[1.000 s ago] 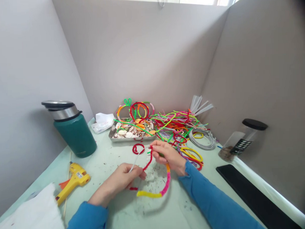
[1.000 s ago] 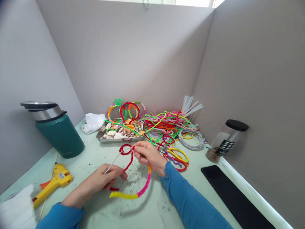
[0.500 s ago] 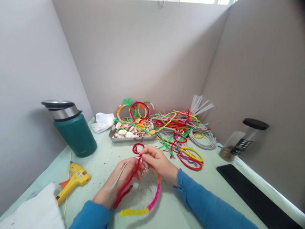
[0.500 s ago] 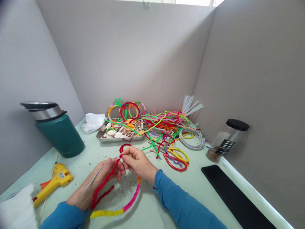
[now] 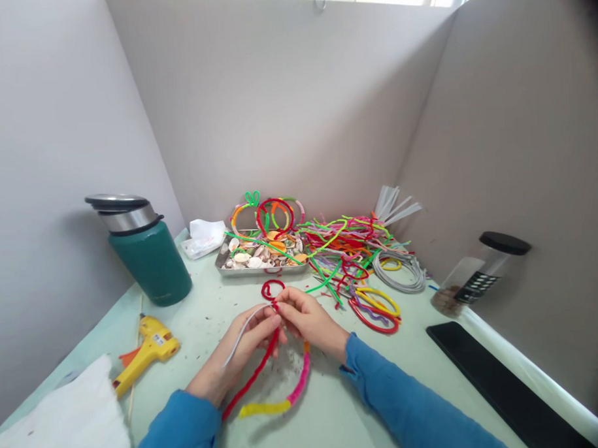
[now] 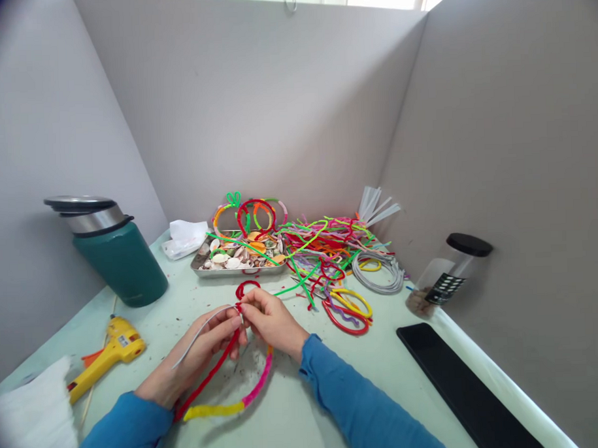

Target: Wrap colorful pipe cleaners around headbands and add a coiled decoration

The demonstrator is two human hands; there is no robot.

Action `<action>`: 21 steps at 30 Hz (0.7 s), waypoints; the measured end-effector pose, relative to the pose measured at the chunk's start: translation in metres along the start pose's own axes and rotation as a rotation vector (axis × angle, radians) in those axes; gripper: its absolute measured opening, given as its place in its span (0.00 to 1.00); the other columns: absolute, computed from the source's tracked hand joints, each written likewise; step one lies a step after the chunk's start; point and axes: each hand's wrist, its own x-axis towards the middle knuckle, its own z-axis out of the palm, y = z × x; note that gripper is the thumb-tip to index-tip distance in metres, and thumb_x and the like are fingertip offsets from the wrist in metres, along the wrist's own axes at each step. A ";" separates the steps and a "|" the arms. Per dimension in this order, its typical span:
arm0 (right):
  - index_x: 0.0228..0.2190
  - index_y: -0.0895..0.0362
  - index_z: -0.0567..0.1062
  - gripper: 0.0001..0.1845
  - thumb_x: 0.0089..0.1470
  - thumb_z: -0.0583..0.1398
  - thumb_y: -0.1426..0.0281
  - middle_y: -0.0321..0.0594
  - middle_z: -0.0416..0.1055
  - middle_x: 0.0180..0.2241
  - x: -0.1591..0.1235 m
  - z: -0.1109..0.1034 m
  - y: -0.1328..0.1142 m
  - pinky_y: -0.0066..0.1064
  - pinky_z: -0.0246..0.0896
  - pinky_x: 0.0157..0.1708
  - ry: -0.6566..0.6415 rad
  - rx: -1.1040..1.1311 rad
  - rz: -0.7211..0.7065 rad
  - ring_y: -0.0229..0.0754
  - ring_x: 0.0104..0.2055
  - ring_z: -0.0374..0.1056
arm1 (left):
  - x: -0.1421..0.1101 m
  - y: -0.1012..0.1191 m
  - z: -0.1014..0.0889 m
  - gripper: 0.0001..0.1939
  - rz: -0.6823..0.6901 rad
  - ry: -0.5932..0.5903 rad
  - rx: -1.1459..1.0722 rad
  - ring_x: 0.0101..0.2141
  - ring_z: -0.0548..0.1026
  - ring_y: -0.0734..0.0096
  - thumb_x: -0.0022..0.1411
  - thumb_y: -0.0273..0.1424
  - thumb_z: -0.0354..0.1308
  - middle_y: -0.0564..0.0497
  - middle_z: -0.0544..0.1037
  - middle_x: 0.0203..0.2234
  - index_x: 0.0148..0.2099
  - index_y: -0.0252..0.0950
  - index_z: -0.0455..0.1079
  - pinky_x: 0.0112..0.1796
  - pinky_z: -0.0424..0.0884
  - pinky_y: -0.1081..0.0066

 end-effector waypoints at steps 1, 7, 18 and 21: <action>0.34 0.57 0.64 0.09 0.54 0.54 0.64 0.27 0.60 0.18 0.000 0.000 0.000 0.21 0.44 0.15 0.005 -0.014 -0.014 0.28 0.15 0.51 | 0.000 0.000 -0.001 0.10 -0.001 0.002 0.010 0.22 0.68 0.75 0.58 0.37 0.53 0.51 0.73 0.23 0.32 0.34 0.65 0.25 0.64 0.74; 0.33 0.57 0.65 0.08 0.54 0.55 0.64 0.27 0.59 0.18 0.000 -0.003 0.000 0.21 0.43 0.15 -0.017 0.028 -0.018 0.28 0.15 0.50 | -0.001 0.001 -0.002 0.11 -0.006 0.001 0.066 0.20 0.68 0.76 0.59 0.38 0.52 0.51 0.75 0.24 0.32 0.34 0.62 0.25 0.63 0.74; 0.29 0.57 0.65 0.09 0.51 0.58 0.64 0.26 0.57 0.17 -0.002 -0.009 -0.005 0.21 0.38 0.13 -0.068 0.087 0.037 0.28 0.15 0.46 | 0.009 -0.011 -0.017 0.15 -0.106 0.096 0.016 0.12 0.67 0.78 0.53 0.41 0.57 0.55 0.74 0.20 0.31 0.36 0.57 0.16 0.59 0.78; 0.29 0.57 0.65 0.10 0.50 0.58 0.64 0.27 0.56 0.16 -0.004 -0.011 -0.008 0.21 0.38 0.13 -0.094 0.059 0.058 0.28 0.15 0.46 | 0.010 -0.008 -0.018 0.16 -0.124 0.137 0.019 0.09 0.60 0.82 0.51 0.42 0.59 0.61 0.67 0.13 0.30 0.37 0.57 0.13 0.56 0.79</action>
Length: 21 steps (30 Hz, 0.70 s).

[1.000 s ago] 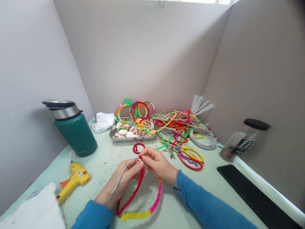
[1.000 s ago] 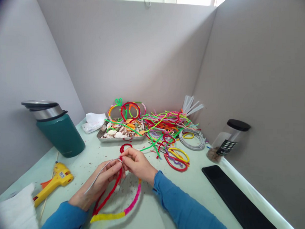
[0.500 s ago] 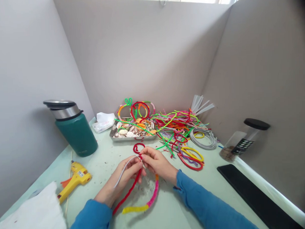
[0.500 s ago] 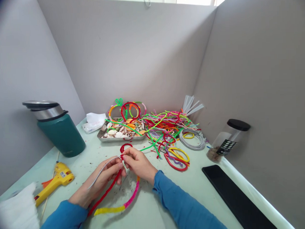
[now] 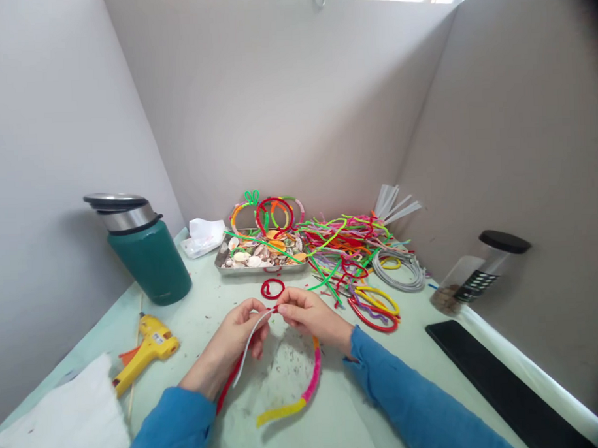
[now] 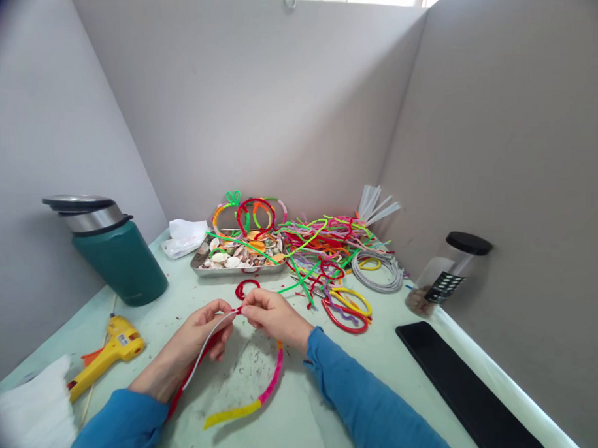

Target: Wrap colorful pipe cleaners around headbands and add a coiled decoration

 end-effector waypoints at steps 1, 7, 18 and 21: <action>0.28 0.57 0.65 0.10 0.50 0.58 0.64 0.27 0.56 0.16 0.000 -0.001 -0.001 0.21 0.38 0.13 -0.015 -0.011 0.014 0.28 0.15 0.46 | 0.000 0.001 0.000 0.17 -0.007 0.024 0.008 0.08 0.57 0.83 0.49 0.43 0.59 0.63 0.64 0.11 0.30 0.37 0.58 0.12 0.54 0.80; 0.27 0.57 0.66 0.07 0.49 0.57 0.66 0.27 0.57 0.16 0.000 -0.006 0.000 0.21 0.40 0.14 -0.083 -0.102 0.071 0.28 0.15 0.47 | 0.004 0.001 -0.006 0.18 -0.020 0.142 0.130 0.09 0.49 0.85 0.44 0.43 0.62 0.65 0.56 0.07 0.28 0.37 0.61 0.10 0.48 0.81; 0.26 0.58 0.67 0.04 0.49 0.56 0.69 0.27 0.60 0.14 0.001 -0.003 0.005 0.20 0.41 0.12 -0.043 -0.338 0.185 0.28 0.12 0.50 | 0.005 -0.003 -0.004 0.12 0.091 0.200 0.367 0.14 0.55 0.82 0.46 0.38 0.60 0.61 0.63 0.12 0.25 0.34 0.65 0.17 0.49 0.79; 0.25 0.58 0.68 0.04 0.49 0.55 0.71 0.28 0.61 0.13 0.001 -0.001 0.008 0.20 0.43 0.13 -0.002 -0.399 0.181 0.28 0.12 0.52 | 0.004 -0.004 -0.004 0.12 0.128 0.184 0.440 0.18 0.59 0.79 0.47 0.38 0.59 0.57 0.67 0.16 0.26 0.32 0.67 0.20 0.53 0.77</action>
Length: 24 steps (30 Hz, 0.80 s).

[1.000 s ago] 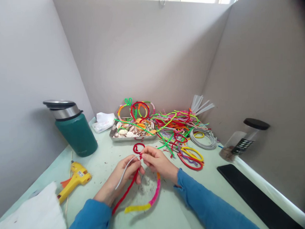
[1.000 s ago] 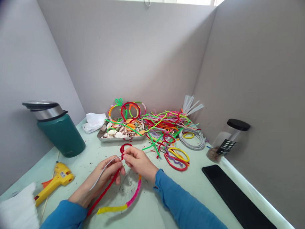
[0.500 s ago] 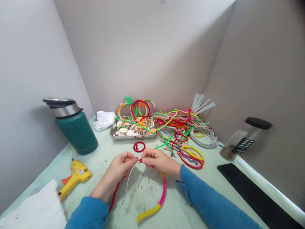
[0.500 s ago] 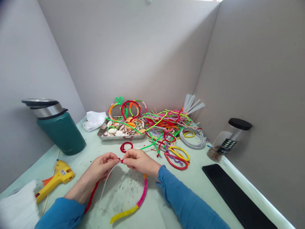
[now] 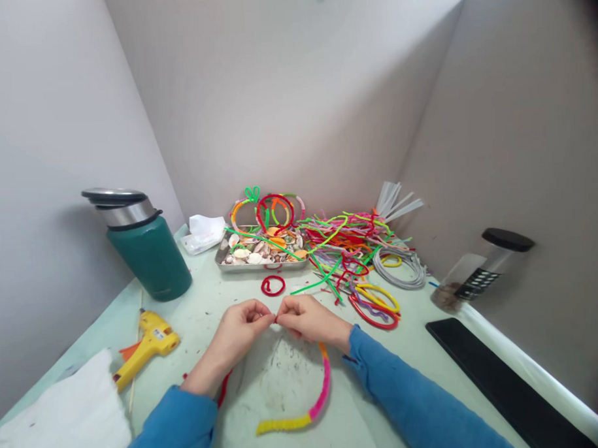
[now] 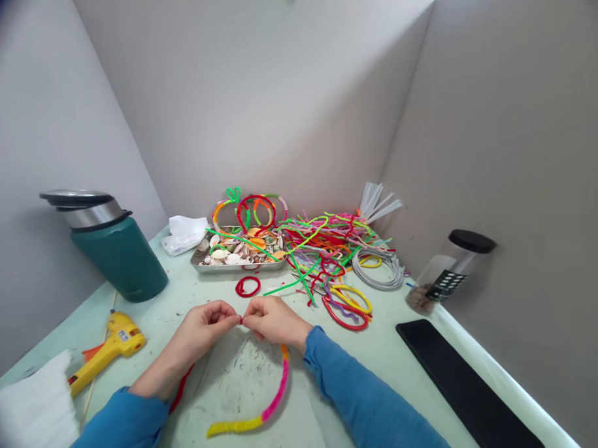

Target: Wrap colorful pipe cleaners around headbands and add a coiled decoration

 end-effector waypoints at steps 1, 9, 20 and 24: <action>0.25 0.58 0.68 0.04 0.49 0.55 0.71 0.28 0.61 0.13 0.001 0.001 0.001 0.20 0.43 0.13 0.020 -0.002 0.000 0.28 0.12 0.52 | 0.000 -0.001 0.000 0.12 0.013 -0.002 0.030 0.19 0.60 0.78 0.47 0.38 0.58 0.56 0.68 0.16 0.26 0.32 0.68 0.21 0.53 0.77; 0.26 0.57 0.65 0.03 0.48 0.54 0.71 0.26 0.59 0.13 0.007 0.003 0.008 0.20 0.41 0.12 0.140 0.185 0.022 0.28 0.11 0.49 | -0.007 0.002 0.002 0.12 0.160 0.064 0.343 0.19 0.63 0.75 0.54 0.36 0.53 0.54 0.72 0.16 0.30 0.35 0.74 0.22 0.55 0.76; 0.25 0.58 0.65 0.06 0.48 0.55 0.68 0.26 0.57 0.14 0.009 0.000 0.005 0.21 0.40 0.14 0.230 0.315 -0.039 0.27 0.13 0.46 | -0.013 0.001 0.005 0.14 0.333 0.096 0.463 0.31 0.77 0.62 0.58 0.34 0.52 0.48 0.81 0.34 0.44 0.46 0.75 0.31 0.65 0.72; 0.26 0.58 0.65 0.08 0.49 0.56 0.65 0.24 0.53 0.13 0.009 -0.001 0.003 0.22 0.38 0.15 0.249 0.318 -0.071 0.28 0.14 0.45 | -0.014 0.002 0.008 0.16 0.372 0.145 0.558 0.39 0.76 0.63 0.60 0.32 0.49 0.50 0.78 0.41 0.48 0.45 0.73 0.39 0.67 0.70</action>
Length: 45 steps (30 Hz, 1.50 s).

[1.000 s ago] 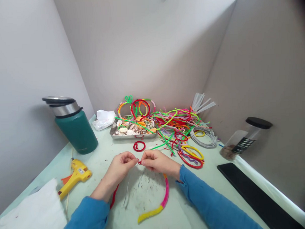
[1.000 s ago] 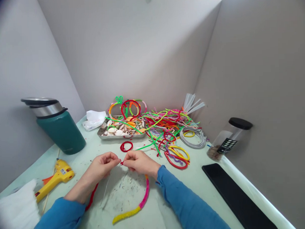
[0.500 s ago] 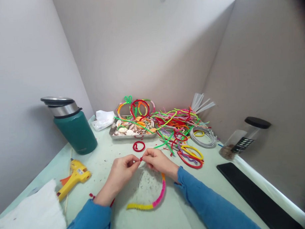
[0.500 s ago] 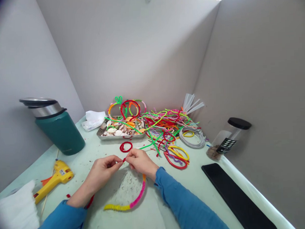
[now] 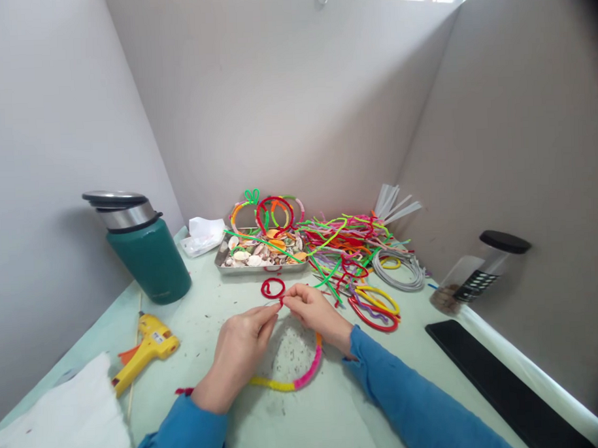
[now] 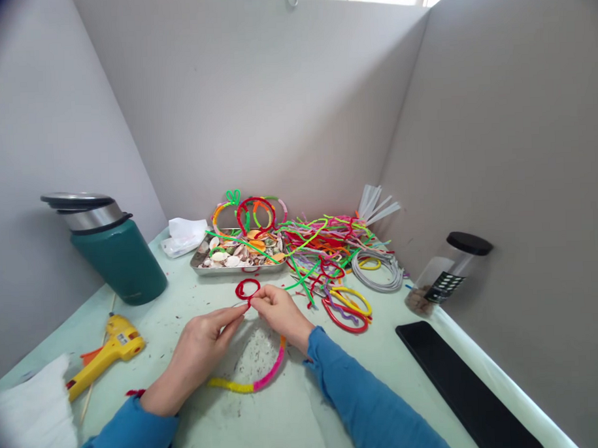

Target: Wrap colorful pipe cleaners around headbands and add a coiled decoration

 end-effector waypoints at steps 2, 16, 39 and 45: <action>0.27 0.58 0.65 0.08 0.49 0.57 0.65 0.24 0.53 0.13 0.000 0.000 0.000 0.22 0.38 0.15 0.014 -0.002 -0.016 0.28 0.14 0.45 | 0.000 0.001 0.001 0.17 0.014 0.000 0.049 0.43 0.74 0.63 0.61 0.32 0.47 0.51 0.76 0.45 0.49 0.45 0.72 0.42 0.67 0.69; 0.28 0.57 0.67 0.09 0.52 0.56 0.63 0.31 0.59 0.21 0.001 -0.001 0.008 0.25 0.48 0.23 0.099 -0.245 -0.252 0.33 0.23 0.54 | -0.002 0.004 0.001 0.23 0.048 -0.012 0.384 0.41 0.76 0.63 0.60 0.25 0.44 0.53 0.68 0.54 0.55 0.47 0.65 0.37 0.71 0.70; 0.27 0.56 0.61 0.14 0.49 0.57 0.58 0.24 0.50 0.14 0.004 -0.020 -0.001 0.22 0.34 0.13 0.146 0.265 -0.113 0.28 0.14 0.40 | 0.009 0.005 -0.002 0.23 -0.498 -0.122 -0.831 0.21 0.68 0.71 0.55 0.46 0.52 0.48 0.76 0.24 0.40 0.31 0.73 0.23 0.61 0.74; 0.27 0.56 0.62 0.13 0.50 0.57 0.59 0.24 0.51 0.14 0.000 -0.017 -0.002 0.22 0.35 0.13 -0.020 0.257 -0.101 0.28 0.13 0.41 | 0.008 0.006 -0.009 0.21 -0.579 -0.199 -1.161 0.21 0.67 0.77 0.53 0.43 0.56 0.46 0.76 0.28 0.39 0.30 0.72 0.23 0.62 0.75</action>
